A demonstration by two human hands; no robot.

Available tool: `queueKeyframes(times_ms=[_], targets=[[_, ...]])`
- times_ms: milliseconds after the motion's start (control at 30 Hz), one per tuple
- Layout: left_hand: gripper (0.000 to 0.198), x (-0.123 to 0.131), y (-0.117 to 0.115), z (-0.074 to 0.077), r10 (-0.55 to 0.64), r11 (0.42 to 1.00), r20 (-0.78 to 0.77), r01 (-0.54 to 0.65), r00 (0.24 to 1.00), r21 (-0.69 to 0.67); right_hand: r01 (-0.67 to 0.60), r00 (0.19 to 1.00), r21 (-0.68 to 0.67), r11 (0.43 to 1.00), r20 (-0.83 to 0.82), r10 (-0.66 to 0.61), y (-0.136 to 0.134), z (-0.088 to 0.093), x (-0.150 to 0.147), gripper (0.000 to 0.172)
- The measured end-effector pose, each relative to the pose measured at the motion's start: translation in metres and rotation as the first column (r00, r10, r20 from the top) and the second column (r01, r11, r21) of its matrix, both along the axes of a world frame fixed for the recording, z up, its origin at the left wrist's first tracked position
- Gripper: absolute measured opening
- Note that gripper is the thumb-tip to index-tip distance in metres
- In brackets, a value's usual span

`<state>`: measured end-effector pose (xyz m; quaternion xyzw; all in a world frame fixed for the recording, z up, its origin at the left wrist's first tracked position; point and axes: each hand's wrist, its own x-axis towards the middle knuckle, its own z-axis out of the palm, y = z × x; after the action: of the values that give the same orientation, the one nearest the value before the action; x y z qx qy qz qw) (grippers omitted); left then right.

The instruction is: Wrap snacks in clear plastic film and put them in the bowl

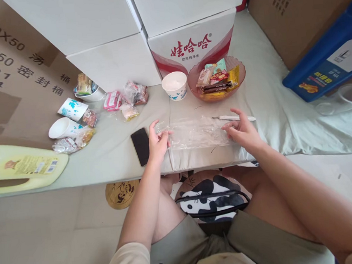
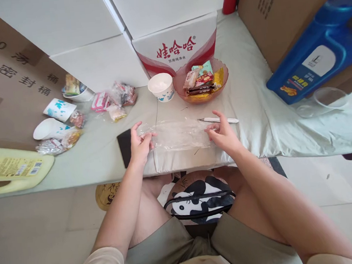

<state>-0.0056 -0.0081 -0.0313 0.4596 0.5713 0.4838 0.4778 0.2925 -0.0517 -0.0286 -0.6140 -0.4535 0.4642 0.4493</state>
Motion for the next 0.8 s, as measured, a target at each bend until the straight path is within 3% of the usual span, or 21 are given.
queueKeyframes(times_ms=[100, 233, 400, 533, 633, 733, 800], targets=[[0.056, 0.000, -0.001, 0.003, -0.013, 1.000, 0.024, 0.013, 1.000, 0.007, 0.072, 0.996, -0.062, 0.995, 0.051, -0.069, 0.004, -0.001, 0.002, 0.076], [0.048, 0.000, -0.002, 0.006, -0.039, 0.999, 0.024, 0.039, 0.999, -0.007, 0.065, 0.990, -0.052, 0.997, 0.132, -0.058, 0.006, 0.000, 0.003, 0.062], [0.019, 0.000, 0.002, 0.003, 0.000, 1.000, -0.045, -0.001, 0.999, -0.023, 0.004, 0.937, 0.039, 0.999, 0.348, -0.017, 0.005, -0.002, 0.008, 0.029], [0.019, -0.001, 0.004, 0.000, 0.005, 1.000, -0.068, -0.006, 0.998, -0.019, -0.158, 0.918, 0.093, 0.983, 0.380, 0.112, -0.001, -0.004, 0.011, 0.054], [0.021, -0.001, 0.004, 0.001, 0.007, 1.000, -0.063, -0.008, 0.998, -0.020, -0.262, 0.849, 0.095, 0.960, 0.496, 0.183, -0.005, -0.006, 0.009, 0.064], [0.021, 0.000, 0.003, 0.002, 0.002, 0.999, -0.063, -0.004, 0.998, -0.034, -0.240, 0.790, 0.108, 0.965, 0.599, 0.129, -0.005, -0.007, 0.005, 0.037], [0.020, 0.000, 0.002, 0.003, -0.009, 0.999, -0.069, 0.006, 0.998, -0.049, -0.169, 0.796, 0.125, 0.978, 0.602, 0.061, -0.003, -0.005, 0.003, 0.024]])
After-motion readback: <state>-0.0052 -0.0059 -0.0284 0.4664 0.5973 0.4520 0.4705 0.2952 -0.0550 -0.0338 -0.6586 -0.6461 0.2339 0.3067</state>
